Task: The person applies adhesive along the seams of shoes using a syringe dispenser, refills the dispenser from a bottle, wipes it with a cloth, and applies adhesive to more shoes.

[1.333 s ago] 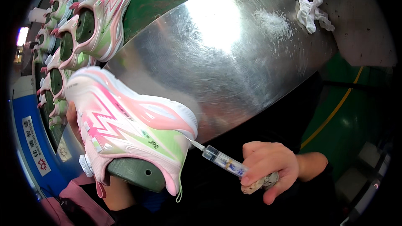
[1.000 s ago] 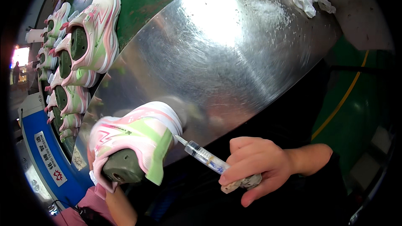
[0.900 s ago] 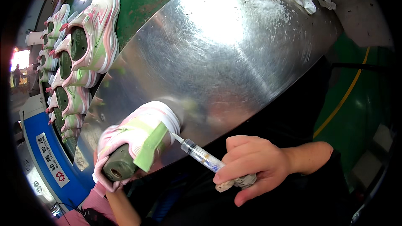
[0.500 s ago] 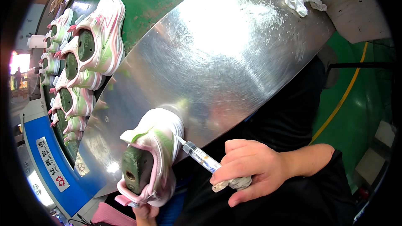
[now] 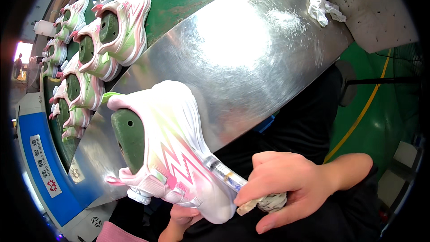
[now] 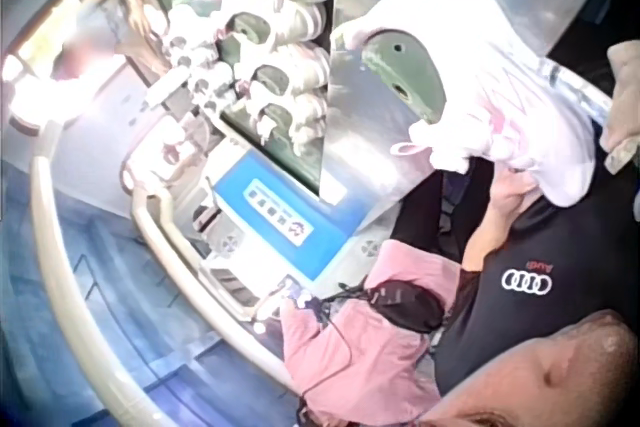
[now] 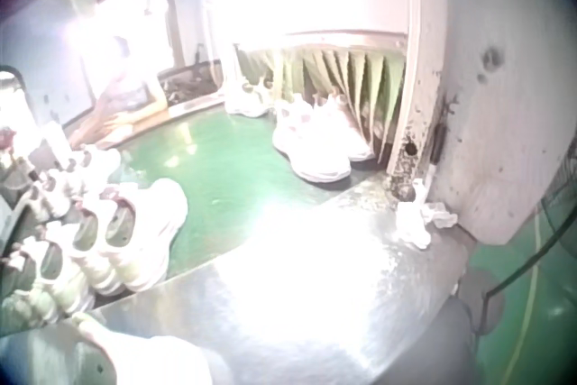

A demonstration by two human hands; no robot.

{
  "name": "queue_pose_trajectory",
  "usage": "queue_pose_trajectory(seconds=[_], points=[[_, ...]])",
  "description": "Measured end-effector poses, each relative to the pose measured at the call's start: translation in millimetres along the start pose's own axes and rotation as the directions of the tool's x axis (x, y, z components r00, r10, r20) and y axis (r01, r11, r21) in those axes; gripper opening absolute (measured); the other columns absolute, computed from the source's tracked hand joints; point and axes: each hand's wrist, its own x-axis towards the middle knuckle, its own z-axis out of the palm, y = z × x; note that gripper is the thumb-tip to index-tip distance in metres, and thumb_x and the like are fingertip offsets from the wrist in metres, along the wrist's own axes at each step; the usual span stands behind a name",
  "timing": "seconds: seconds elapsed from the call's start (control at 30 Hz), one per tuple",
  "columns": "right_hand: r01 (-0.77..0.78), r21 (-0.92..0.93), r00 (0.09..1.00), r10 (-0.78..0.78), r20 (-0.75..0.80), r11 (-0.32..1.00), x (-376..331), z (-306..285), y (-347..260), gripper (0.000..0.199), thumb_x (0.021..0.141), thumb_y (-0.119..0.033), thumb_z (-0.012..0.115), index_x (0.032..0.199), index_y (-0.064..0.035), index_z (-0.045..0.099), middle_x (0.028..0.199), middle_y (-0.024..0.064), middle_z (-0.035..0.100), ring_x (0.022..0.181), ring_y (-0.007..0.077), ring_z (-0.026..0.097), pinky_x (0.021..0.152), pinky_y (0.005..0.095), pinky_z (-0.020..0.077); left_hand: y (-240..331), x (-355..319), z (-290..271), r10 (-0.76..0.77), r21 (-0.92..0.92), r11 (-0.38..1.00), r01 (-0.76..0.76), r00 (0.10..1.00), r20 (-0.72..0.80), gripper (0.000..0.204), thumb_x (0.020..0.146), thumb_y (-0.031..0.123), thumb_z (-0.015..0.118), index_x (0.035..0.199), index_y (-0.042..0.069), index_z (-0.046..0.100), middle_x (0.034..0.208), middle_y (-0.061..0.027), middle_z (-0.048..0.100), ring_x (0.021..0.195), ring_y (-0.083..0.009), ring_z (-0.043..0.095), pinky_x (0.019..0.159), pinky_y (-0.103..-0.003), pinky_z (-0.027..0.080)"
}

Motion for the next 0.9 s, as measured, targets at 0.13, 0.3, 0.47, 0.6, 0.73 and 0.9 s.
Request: queue_pose_trajectory(seconds=[0.13,0.3,0.47,0.6,0.73,0.9], points=[[-0.14,0.016,0.99,0.14,0.014,0.99,-9,1,-25,0.038,0.077,-0.028,0.079,0.107,-0.0067,0.068,0.087,0.0001,0.068,0.063,0.0128,0.054,0.057,0.0273,0.0349,8,22,30,-0.151,0.024,0.988,0.15,0.987,0.051,0.09,0.061,0.013,0.063,0.143,0.002,0.028,0.13,-0.0205,0.051,0.121,-0.0351,0.052,0.103,-0.047,0.042],[-0.12,-0.126,0.99,0.128,0.058,0.985,-19,-6,-64,0.042,0.076,-0.028,0.078,0.103,0.0009,0.065,0.088,0.0058,0.069,0.064,0.0209,0.056,0.059,0.0319,0.0362,7,51,50,0.03,-0.14,0.989,0.037,0.894,0.447,0.074,0.074,0.011,0.068,0.14,0.006,0.035,0.134,-0.0159,0.048,0.128,-0.0322,0.045,0.105,-0.046,0.039],[-0.163,-0.21,0.984,0.175,0.039,0.964,-40,-4,-92,0.046,0.076,-0.035,0.078,0.104,0.0008,0.065,0.087,0.005,0.07,0.062,0.0194,0.056,0.057,0.0319,0.034,5,72,63,-0.122,-0.167,0.96,0.224,0.875,0.469,0.057,0.08,0.02,0.067,0.13,0.002,0.045,0.116,-0.0166,0.06,0.109,-0.0308,0.06,0.094,-0.044,0.05],[-0.153,-0.224,0.984,0.169,0.057,0.963,-43,-13,-106,0.045,0.078,-0.035,0.077,0.103,0.0008,0.065,0.085,0.0044,0.07,0.061,0.0182,0.056,0.055,0.0321,0.0326,11,80,90,-0.082,-0.252,0.952,0.173,0.938,0.336,0.06,0.076,0.011,0.071,0.131,0.007,0.046,0.114,-0.016,0.061,0.112,-0.0337,0.059,0.072,-0.029,0.056],[-0.099,-0.346,0.993,0.114,0.024,0.933,-53,-11,-118,0.045,0.078,-0.037,0.076,0.102,0.0003,0.065,0.084,0.0034,0.069,0.06,0.0167,0.056,0.055,0.0319,0.0314,11,93,93,-0.103,-0.17,0.966,0.197,0.889,0.447,0.064,0.072,0.004,0.074,0.129,0.009,0.046,0.114,-0.0151,0.06,0.112,-0.033,0.059,0.074,-0.026,0.056],[-0.025,-0.46,1.0,0.029,0.002,0.888,-59,-12,-116,0.044,0.079,-0.037,0.076,0.101,-0.0001,0.064,0.083,0.0026,0.069,0.059,0.0165,0.056,0.054,0.0317,0.0315,1,106,101,0.023,-0.204,0.976,0.075,0.898,0.439,0.066,0.07,0.0,0.074,0.128,0.01,0.045,0.112,-0.0141,0.059,0.11,-0.0296,0.06,0.074,-0.026,0.055]])
